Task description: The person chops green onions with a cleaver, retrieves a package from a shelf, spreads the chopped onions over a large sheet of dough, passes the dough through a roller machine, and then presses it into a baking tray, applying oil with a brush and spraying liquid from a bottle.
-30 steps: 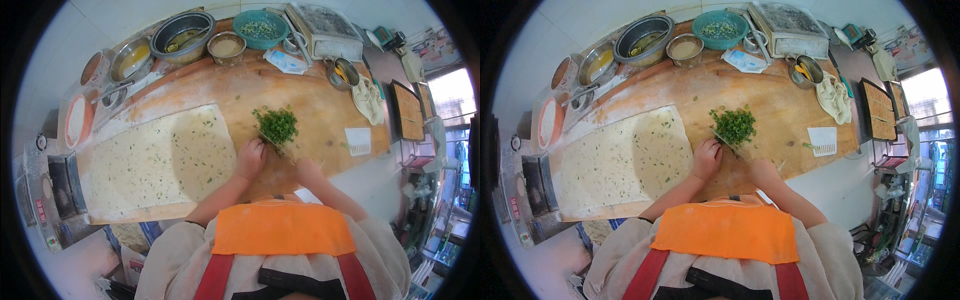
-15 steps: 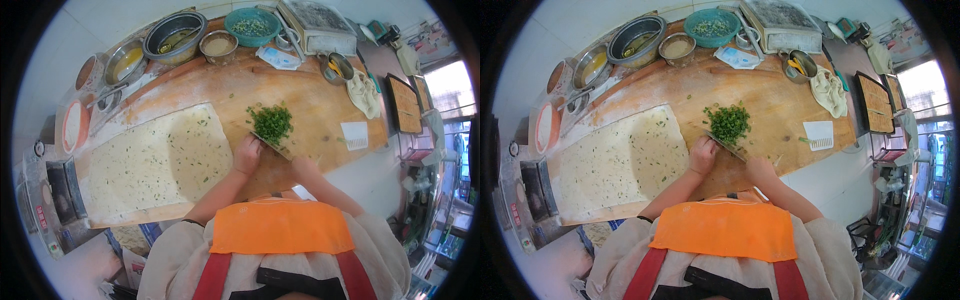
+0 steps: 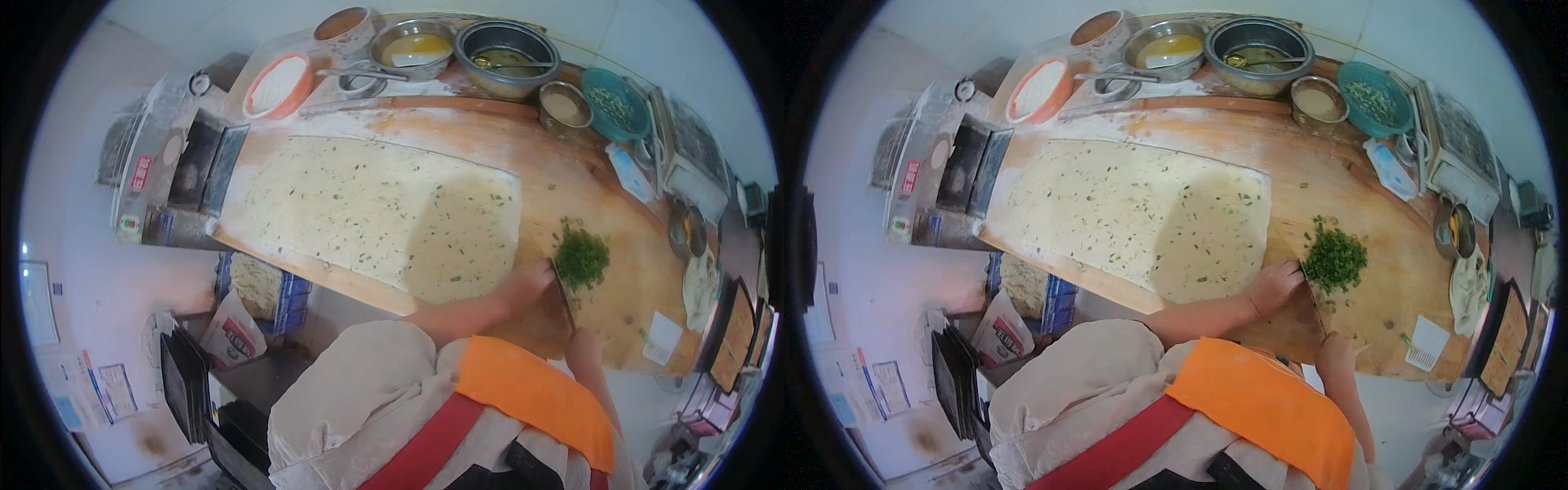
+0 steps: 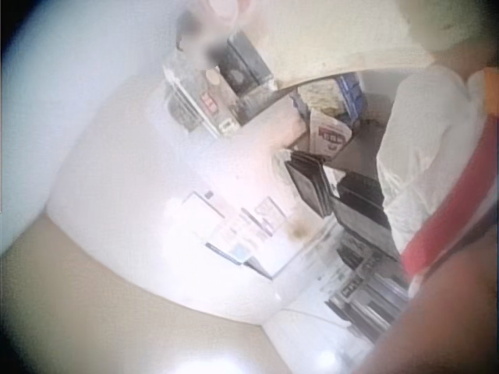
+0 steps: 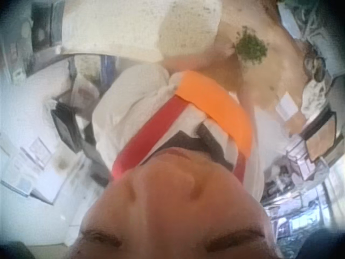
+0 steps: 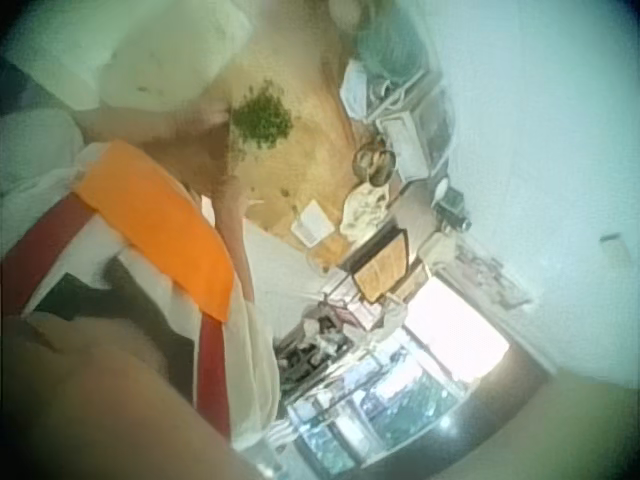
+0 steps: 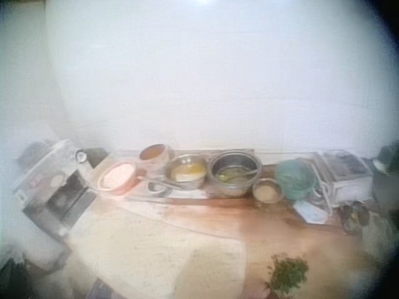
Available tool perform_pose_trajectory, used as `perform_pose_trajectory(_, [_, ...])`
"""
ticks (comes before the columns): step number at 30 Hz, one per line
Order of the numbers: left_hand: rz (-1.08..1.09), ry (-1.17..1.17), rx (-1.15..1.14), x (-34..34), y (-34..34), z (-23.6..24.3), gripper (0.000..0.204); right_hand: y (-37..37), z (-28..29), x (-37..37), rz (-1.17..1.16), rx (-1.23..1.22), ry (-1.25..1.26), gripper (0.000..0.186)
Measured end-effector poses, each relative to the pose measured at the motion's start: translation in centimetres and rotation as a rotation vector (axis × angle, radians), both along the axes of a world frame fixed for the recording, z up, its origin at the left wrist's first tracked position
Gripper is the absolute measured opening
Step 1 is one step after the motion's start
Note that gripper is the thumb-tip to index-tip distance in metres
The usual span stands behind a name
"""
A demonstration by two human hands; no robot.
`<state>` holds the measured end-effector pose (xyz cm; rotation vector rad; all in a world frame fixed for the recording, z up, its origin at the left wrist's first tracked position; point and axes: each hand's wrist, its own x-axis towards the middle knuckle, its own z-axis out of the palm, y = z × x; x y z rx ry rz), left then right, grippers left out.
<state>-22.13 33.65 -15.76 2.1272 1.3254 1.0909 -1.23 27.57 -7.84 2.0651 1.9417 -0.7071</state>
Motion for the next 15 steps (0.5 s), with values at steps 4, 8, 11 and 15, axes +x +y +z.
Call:
perform_pose_trajectory(4, [-0.027,0.019,-0.036,-0.2,-1.2,-0.2,0.008,0.4,0.5,0.0,0.163,-0.030,-0.041,0.019])
perform_pose_trajectory(8, [-0.062,0.033,0.046,0.3,-1.1,-0.1,0.010,-2.5,-5.3,4.5,0.363,0.058,-0.100,0.018])
perform_pose_trajectory(11, [0.020,0.014,-0.029,-0.8,-1.4,-0.3,0.007,-0.2,-1.1,1.2,0.235,-0.090,-0.129,0.014])
perform_pose_trajectory(15, [0.025,0.064,0.045,-1.0,-1.2,1.0,0.012,0.1,-0.3,0.1,0.224,-0.107,0.020,0.016])
